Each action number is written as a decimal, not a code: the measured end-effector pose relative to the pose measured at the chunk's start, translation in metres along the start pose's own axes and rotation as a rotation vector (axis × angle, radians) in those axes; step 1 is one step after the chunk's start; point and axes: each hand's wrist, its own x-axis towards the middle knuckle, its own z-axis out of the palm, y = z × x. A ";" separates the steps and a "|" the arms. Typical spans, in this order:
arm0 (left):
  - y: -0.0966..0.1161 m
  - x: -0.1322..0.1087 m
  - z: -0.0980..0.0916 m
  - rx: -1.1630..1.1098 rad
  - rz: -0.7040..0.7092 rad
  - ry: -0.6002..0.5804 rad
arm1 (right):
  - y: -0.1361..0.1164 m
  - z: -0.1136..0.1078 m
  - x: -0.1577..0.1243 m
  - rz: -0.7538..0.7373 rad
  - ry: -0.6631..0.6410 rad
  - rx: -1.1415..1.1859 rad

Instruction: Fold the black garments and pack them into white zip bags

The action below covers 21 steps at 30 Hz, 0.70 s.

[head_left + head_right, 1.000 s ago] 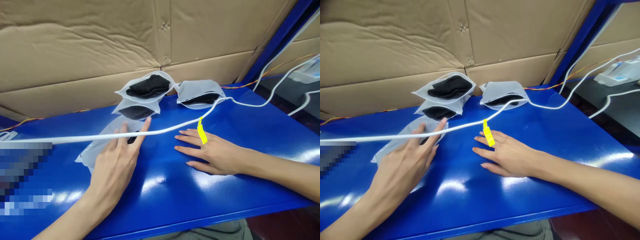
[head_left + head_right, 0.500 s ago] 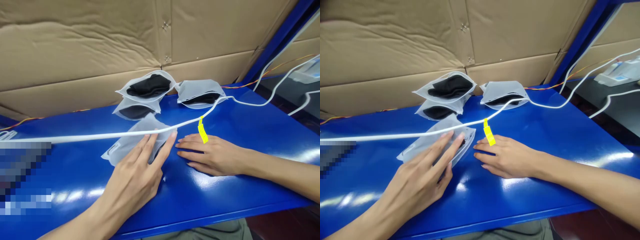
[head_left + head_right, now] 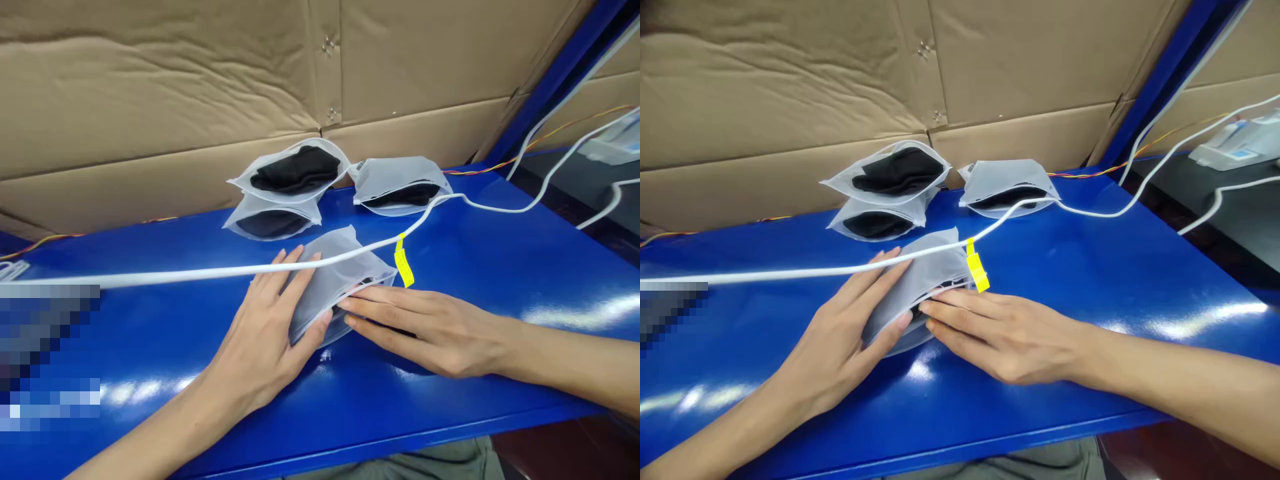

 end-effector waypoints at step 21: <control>0.001 0.004 0.010 -0.035 0.358 -0.195 | -0.003 0.005 0.003 0.067 0.151 -0.292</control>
